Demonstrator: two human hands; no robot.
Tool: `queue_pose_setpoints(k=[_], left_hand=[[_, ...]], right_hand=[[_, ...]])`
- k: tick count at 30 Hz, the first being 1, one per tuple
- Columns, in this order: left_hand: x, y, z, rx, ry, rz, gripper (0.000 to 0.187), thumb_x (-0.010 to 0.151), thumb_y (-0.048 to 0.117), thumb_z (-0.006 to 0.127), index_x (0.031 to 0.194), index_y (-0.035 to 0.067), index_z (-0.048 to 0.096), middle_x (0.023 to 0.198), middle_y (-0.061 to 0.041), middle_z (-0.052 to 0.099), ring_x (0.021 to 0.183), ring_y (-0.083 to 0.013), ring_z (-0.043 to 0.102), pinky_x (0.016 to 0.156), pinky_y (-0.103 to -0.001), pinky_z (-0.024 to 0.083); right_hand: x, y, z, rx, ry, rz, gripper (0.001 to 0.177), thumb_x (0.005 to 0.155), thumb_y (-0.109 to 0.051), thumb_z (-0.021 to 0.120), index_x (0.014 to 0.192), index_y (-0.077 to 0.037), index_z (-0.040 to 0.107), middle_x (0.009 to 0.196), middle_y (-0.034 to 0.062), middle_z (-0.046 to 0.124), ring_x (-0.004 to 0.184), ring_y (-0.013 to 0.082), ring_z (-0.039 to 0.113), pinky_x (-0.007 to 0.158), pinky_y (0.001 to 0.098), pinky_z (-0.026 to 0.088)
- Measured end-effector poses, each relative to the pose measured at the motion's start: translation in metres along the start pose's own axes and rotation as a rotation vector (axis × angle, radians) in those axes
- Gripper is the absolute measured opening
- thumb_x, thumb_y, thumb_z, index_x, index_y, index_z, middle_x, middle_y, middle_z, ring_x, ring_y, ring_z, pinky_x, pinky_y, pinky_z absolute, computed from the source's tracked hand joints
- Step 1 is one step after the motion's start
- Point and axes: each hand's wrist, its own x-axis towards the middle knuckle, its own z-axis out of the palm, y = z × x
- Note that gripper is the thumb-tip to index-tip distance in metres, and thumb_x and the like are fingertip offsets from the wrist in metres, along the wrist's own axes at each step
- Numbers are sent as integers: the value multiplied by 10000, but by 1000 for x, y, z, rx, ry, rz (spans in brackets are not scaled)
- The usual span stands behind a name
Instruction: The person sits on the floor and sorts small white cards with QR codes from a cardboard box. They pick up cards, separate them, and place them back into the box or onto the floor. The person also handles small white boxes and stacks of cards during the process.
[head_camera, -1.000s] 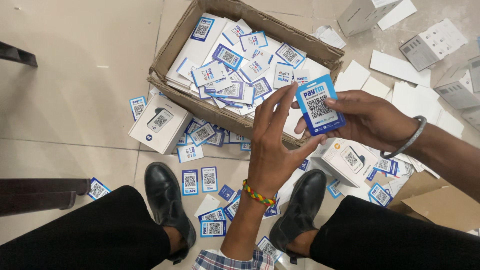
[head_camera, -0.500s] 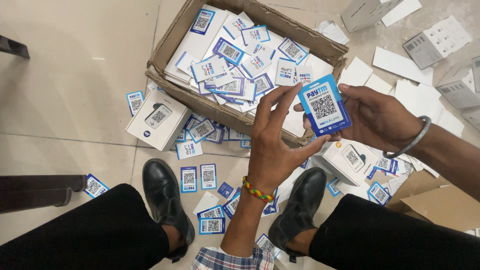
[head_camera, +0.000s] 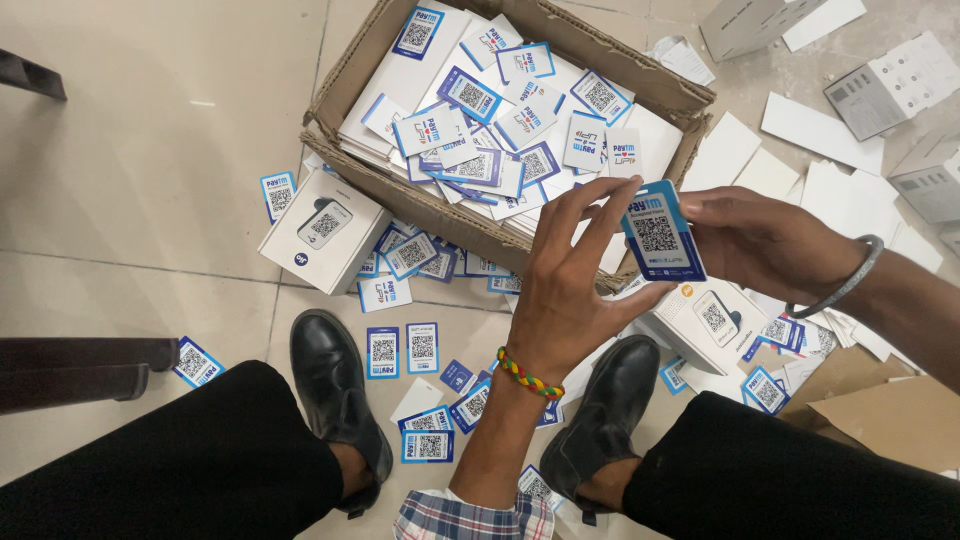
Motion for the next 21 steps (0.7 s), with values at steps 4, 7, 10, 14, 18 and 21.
queue_pose_setpoints(k=[4,7,10,14,18,21], left_hand=[[-1,-2,2,-4,32,9,910,698,238,968,1479,85,527,1478,-66,530,1389,-273,535,1200,-390,512],[-3,-3,4,-7,54,3,909,706,258,970,1492,103,540,1479,-55,536,1383,-250,548,1188,-357,529],[-3,-2,4,-30,74,-6,893,743,252,960,1518,122,537,1470,-49,533,1374,-223,563,1158,-306,559],[3,0,-8,-320,35,-106,885,751,193,927,1511,67,491,1508,-116,488,1397,-252,560,1126,-337,580],[4,-1,-10,-857,0,-328,752,882,100,824,1538,0,469,1544,-158,484,1386,-274,583,1155,-392,570],[-1,-7,-8,-946,9,-320,660,969,54,770,1556,-25,479,1569,-179,510,1396,-276,595,1191,-391,565]], right_hand=[[0,1,-5,4,-22,-23,643,984,-409,523,1316,137,585,1157,257,696,1091,289,692,995,475,549],[1,2,-7,-30,-34,-49,617,999,-385,531,1343,124,591,1143,248,695,1070,273,699,981,454,561],[1,-1,-1,-89,33,-76,564,989,-328,549,1390,67,584,1167,194,693,1093,227,672,1001,417,542],[-4,-18,15,-413,86,-215,512,969,-304,568,1374,8,603,1176,135,712,1136,201,688,995,377,574],[-17,-39,41,-866,177,-455,536,923,-279,646,1368,7,559,1260,147,606,1209,235,635,955,368,600],[-19,-52,56,-1192,246,-434,579,807,-270,728,1314,-21,603,1220,151,614,1054,249,686,855,387,599]])
